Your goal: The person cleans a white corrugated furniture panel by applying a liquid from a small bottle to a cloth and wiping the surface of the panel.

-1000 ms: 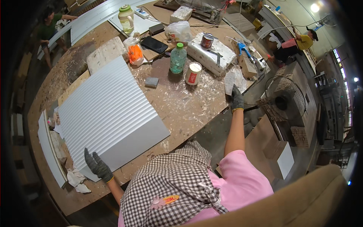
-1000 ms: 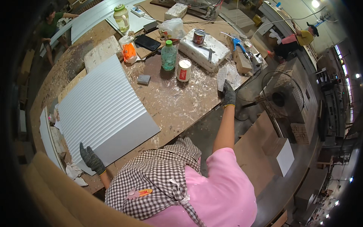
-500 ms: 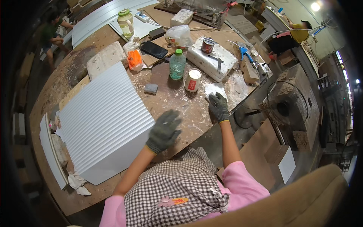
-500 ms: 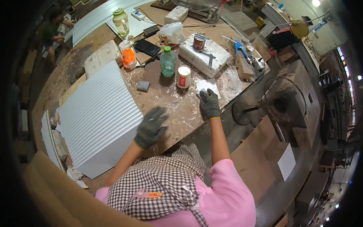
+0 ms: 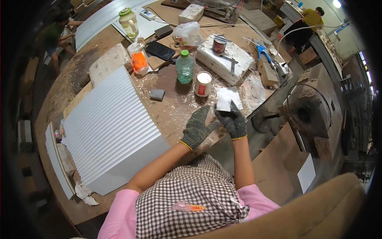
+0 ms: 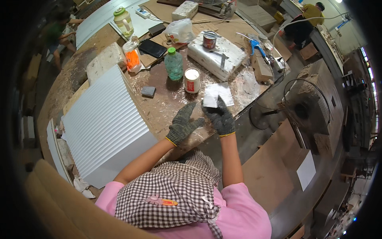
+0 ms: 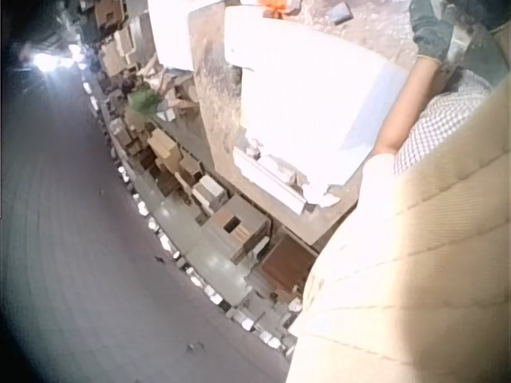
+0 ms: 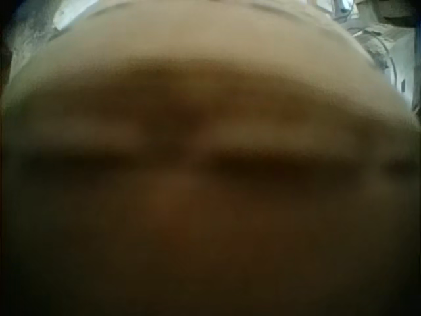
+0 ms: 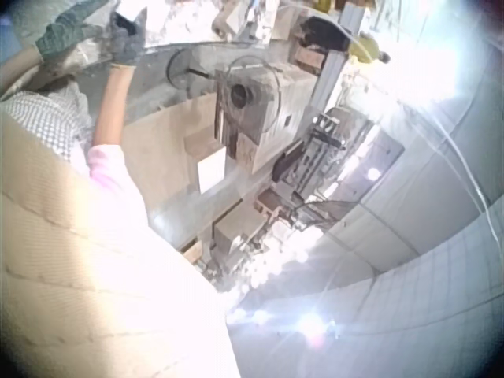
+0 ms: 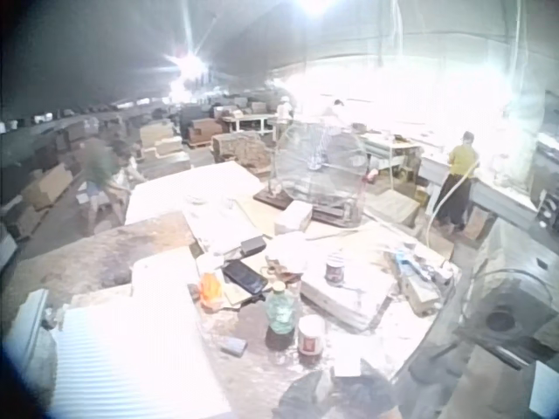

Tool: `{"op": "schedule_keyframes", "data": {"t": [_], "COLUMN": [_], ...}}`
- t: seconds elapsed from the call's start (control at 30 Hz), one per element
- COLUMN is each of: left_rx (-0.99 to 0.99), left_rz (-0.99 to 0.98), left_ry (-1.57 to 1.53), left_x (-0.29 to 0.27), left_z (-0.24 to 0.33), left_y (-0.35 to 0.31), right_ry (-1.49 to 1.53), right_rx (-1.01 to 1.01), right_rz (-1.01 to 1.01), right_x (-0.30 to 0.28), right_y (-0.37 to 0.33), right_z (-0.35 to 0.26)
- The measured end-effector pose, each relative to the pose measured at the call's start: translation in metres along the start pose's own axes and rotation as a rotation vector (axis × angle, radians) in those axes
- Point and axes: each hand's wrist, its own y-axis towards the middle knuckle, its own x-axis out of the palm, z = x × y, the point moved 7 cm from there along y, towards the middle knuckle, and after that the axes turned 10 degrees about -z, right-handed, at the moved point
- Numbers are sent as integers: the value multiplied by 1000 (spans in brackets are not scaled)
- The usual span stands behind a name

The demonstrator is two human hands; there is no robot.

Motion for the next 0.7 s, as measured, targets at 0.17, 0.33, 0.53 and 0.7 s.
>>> {"op": "schedule_keyframes", "data": {"t": [0.17,0.33,0.53,0.7], "left_rx": [-194,-95,-179,-168], "left_rz": [138,255,371,404], "left_ry": [-174,-148,-474,-644], "left_x": [-39,-90,-112,-114], "left_z": [-24,-28,-57,-55], "left_y": [-13,-50,-92,-108], "right_ry": [-119,-550,-2262,-2115], "right_rx": [163,360,-661,-109], "right_rz": [-96,17,245,35], "right_x": [45,65,87,44], "right_y": [-4,1,85,147], "right_z": [92,105,10,8]}}
